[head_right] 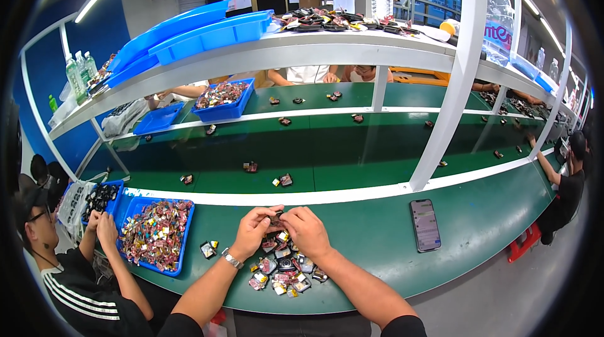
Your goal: Assembling small electronic components on a production line.
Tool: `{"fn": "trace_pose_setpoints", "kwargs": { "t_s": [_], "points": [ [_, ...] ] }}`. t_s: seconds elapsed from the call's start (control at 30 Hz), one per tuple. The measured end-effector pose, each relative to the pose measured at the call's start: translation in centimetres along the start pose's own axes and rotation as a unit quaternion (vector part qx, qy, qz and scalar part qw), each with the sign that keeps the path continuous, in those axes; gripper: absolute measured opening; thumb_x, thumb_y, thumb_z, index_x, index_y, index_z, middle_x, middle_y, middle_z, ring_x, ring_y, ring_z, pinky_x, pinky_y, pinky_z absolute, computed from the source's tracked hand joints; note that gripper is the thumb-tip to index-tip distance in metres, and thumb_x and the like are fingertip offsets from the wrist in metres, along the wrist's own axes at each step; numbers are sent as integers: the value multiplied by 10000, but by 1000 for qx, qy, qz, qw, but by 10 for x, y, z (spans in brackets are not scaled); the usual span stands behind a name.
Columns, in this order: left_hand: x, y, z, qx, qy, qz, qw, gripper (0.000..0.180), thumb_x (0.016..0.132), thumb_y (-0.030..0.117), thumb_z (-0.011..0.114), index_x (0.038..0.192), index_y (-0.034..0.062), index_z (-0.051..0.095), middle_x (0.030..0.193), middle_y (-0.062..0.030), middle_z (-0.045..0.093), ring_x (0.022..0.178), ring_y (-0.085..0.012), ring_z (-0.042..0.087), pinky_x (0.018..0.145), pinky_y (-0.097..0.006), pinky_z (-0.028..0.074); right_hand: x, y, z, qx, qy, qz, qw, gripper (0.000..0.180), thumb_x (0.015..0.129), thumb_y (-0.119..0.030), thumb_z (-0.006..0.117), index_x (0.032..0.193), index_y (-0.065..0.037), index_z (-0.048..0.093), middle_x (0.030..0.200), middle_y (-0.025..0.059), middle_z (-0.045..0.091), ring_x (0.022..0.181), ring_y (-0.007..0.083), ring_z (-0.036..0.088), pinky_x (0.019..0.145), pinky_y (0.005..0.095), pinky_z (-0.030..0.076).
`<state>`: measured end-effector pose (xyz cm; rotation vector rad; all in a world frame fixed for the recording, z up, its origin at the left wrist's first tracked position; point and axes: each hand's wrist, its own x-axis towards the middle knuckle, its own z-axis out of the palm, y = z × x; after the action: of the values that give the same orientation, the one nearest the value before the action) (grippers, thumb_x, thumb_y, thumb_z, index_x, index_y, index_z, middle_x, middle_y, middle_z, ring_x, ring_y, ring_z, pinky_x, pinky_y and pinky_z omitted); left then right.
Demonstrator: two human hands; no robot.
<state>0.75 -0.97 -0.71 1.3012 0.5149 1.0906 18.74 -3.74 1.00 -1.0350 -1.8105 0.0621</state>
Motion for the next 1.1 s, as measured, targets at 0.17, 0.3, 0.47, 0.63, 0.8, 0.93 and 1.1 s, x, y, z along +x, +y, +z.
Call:
{"fn": "trace_pose_setpoints", "kwargs": {
  "t_s": [0.17,0.3,0.47,0.63,0.8,0.93,1.1],
  "points": [
    [1,-3,0,-8,-3,13,1000,185,1021,37,400,1142,-21,528,1392,-196,486,1219,-255,546,1001,-420,520,-6,-5,8,183,26,165,969,84,811,27,695,892,4,702,871,107,673,751,201,679,671,287,560],
    [0,-4,-2,16,8,4,1000,158,1018,67,432,1129,3,524,1395,-198,488,1212,-268,554,988,-429,526,-7,-5,13,155,43,142,977,79,820,22,692,896,3,700,880,102,672,744,185,681,666,277,565],
    [2,-8,-3,4,5,17,1000,160,1014,63,436,1137,3,519,1398,-200,483,1218,-276,550,993,-446,522,-8,0,15,133,33,165,977,79,825,14,691,903,0,695,902,106,666,749,191,679,665,280,564],
    [1,-9,-2,-21,7,4,1000,190,1016,34,403,1163,-12,513,1398,-183,485,1233,-267,537,996,-435,522,-5,-4,13,148,36,193,969,93,827,-5,686,913,2,651,883,129,650,767,243,669,659,323,545],
    [0,-11,-4,-25,9,-9,1000,188,1012,20,401,1152,-16,519,1394,-184,487,1232,-269,539,999,-447,521,-3,-3,10,232,18,270,934,110,836,21,660,941,31,630,886,152,643,791,242,677,689,323,558],
    [0,-9,1,-23,15,-5,1000,180,1001,-5,415,1139,-25,530,1381,-192,498,1228,-274,543,1006,-438,518,-4,6,12,152,3,188,970,143,827,-2,660,965,21,632,881,150,639,762,263,674,675,342,550],
    [1,-3,5,-32,16,-4,999,182,995,-16,421,1142,-28,529,1374,-195,505,1218,-283,552,1001,-434,523,1,1,6,86,-20,157,984,150,815,-17,657,963,11,646,871,149,633,740,281,666,667,359,542]
  ]
}}
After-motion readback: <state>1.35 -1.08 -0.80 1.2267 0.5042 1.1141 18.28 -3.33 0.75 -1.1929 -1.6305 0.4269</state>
